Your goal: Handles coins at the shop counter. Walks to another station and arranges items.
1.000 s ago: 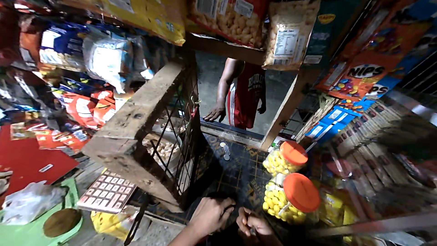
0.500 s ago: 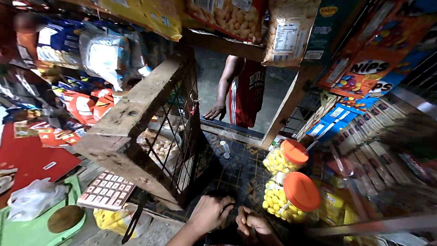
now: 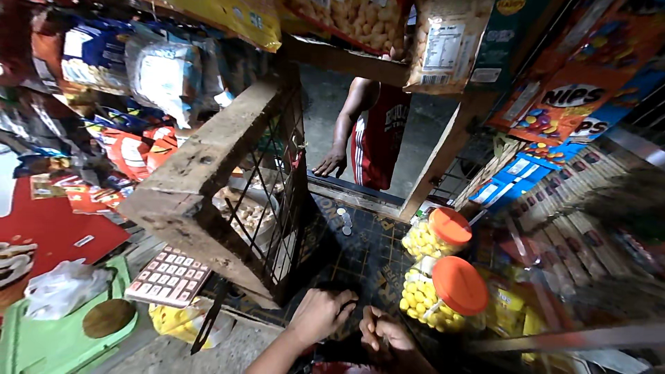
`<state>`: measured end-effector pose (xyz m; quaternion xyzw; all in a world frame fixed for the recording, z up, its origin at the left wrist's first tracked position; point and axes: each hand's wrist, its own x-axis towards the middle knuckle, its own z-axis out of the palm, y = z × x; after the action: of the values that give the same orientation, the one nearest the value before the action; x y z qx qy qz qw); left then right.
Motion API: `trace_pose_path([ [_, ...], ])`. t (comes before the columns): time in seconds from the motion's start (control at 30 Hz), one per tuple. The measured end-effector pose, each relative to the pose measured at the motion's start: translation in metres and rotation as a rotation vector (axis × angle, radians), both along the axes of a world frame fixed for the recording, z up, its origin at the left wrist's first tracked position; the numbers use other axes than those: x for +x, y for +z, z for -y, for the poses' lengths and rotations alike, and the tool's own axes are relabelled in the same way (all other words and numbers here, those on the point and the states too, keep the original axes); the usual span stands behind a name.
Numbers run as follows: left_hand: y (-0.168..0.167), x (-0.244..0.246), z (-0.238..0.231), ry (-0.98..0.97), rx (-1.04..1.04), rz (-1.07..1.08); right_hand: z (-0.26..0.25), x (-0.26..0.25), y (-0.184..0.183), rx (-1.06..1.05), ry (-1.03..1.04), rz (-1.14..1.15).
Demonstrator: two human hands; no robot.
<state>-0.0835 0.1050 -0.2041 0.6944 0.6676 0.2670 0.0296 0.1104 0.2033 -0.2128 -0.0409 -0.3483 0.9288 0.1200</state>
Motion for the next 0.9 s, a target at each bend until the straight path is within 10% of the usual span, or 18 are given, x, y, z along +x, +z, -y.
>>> trace_pose_path([
  [0.9, -0.0024, -0.0007, 0.0000, -0.007, -0.006, -0.007, -0.0025, 0.0010, -0.0048, -0.016, 0.028, -0.029],
])
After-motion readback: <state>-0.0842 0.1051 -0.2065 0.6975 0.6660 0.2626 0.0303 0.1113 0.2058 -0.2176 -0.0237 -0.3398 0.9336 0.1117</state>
